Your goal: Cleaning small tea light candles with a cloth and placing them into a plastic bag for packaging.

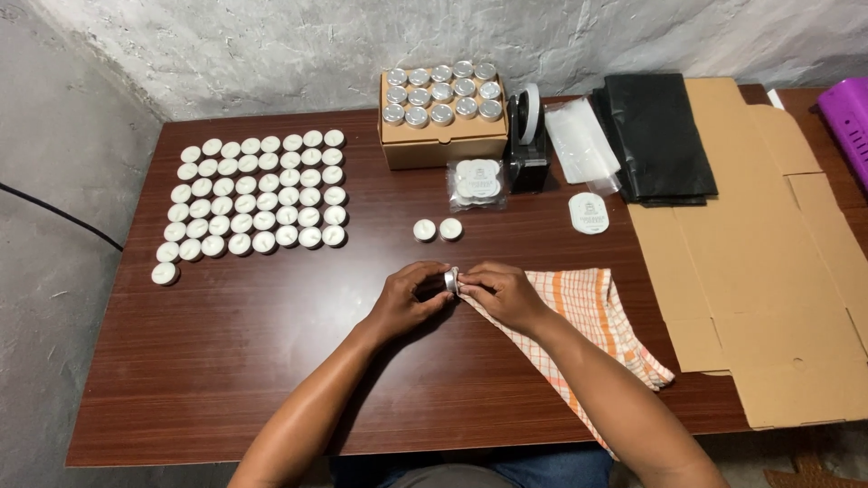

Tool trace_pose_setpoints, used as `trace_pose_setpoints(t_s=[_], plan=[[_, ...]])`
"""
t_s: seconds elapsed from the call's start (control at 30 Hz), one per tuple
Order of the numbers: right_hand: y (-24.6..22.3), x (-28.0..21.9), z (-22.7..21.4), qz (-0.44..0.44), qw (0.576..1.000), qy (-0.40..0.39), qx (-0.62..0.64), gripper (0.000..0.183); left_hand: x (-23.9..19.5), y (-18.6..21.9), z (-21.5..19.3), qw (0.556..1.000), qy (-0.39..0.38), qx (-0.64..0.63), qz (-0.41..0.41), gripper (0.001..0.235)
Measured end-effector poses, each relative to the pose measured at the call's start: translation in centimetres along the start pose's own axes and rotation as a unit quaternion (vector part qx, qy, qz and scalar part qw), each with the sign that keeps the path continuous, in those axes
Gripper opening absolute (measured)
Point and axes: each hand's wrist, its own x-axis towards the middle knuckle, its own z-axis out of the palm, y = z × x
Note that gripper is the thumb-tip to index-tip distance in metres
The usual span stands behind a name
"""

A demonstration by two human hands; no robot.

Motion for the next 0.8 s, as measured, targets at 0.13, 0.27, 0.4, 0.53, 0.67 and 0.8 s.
trace_pose_setpoints(t_s=[0.13,0.27,0.4,0.53,0.67,0.8], plan=[[0.3,-0.1,0.2,-0.012,1.000,-0.005,-0.010,0.013,-0.1,-0.4,0.2,1.000,0.003,-0.002,0.005,0.043],[-0.2,0.1,0.0,-0.024,1.000,-0.012,-0.006,0.011,-0.1,0.0,0.1,1.000,0.010,-0.026,0.001,0.042],[-0.4,-0.2,0.0,-0.032,0.999,-0.016,0.006,0.010,-0.3,0.2,0.3,0.999,0.018,-0.047,0.002,0.043],[-0.5,0.0,-0.1,-0.033,0.999,0.000,0.001,0.010,-0.3,0.5,0.3,0.998,0.012,-0.066,0.009,0.042],[-0.7,0.2,-0.2,-0.028,1.000,-0.002,0.002,0.009,-0.3,1.1,0.1,0.997,-0.004,-0.081,0.008,0.042],[-1.1,0.2,-0.1,-0.032,0.999,-0.013,-0.008,0.008,-0.4,0.7,0.1,0.996,0.006,-0.087,0.014,0.042]])
